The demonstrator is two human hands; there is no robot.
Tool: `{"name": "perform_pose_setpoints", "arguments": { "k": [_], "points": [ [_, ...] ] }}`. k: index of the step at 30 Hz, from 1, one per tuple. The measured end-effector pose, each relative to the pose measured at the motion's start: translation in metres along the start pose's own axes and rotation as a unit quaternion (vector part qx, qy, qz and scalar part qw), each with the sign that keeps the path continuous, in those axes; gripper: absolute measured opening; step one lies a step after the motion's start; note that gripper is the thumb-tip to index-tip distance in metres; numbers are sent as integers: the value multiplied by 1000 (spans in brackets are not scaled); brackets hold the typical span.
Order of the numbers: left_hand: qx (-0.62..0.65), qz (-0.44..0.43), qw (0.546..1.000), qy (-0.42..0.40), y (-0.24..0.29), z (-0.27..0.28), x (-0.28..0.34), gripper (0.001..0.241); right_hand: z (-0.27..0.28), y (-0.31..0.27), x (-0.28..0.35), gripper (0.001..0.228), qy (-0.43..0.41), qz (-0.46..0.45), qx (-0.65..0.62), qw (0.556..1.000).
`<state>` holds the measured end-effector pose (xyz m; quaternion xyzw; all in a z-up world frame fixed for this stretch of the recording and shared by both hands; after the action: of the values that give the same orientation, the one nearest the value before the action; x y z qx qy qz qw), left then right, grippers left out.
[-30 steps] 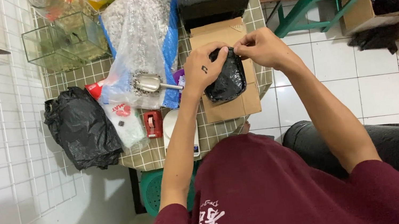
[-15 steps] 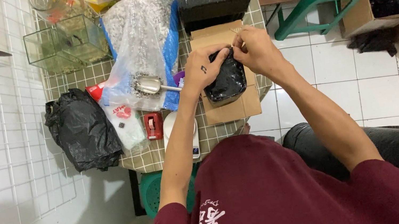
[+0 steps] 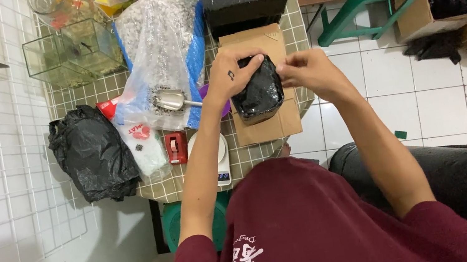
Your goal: Wrapping a package in bubble wrap and portioning small items into bags using a scoop and scale
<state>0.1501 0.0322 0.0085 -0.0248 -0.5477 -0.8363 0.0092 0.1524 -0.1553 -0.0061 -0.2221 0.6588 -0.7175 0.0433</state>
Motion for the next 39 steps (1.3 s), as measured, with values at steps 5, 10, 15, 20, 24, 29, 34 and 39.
{"name": "perform_pose_setpoints", "arguments": {
  "k": [5,10,15,20,24,29,34,39],
  "points": [
    [-12,-8,1000,16,-1,-4,-2,20,-1,11,8,25,10,-73,-14,997],
    [25,-13,1000,10,-3,-1,1,22,-1,2,6,23,5,-58,30,998],
    [2,-23,999,22,0,2,4,25,-3,-11,0,13,31,26,288,957],
    [-44,-37,998,-23,26,4,6,33,3,2,-13,14,56,62,374,924],
    [-130,-33,984,-115,21,-6,-9,23,-10,-14,-8,2,20,94,384,918],
    [-95,-7,967,-235,21,-10,-27,13,-17,-32,22,16,0,115,236,965],
    [-51,25,944,-324,25,-13,-25,19,-17,-8,41,44,4,-27,1,1000],
    [2,53,957,-284,13,-14,-28,15,-7,10,35,27,21,-91,-27,995]
  ]
}}
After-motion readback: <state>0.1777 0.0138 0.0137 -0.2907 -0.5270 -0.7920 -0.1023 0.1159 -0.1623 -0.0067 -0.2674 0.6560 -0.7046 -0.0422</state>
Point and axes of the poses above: each hand's wrist, its own x-axis away from the middle knuckle, its own z-axis out of the back of the hand, y = z × x, the point moved 7 cm from there along -x, towards the middle knuckle, and after that the axes turned 7 degrees about z, right-handed, at the moved point
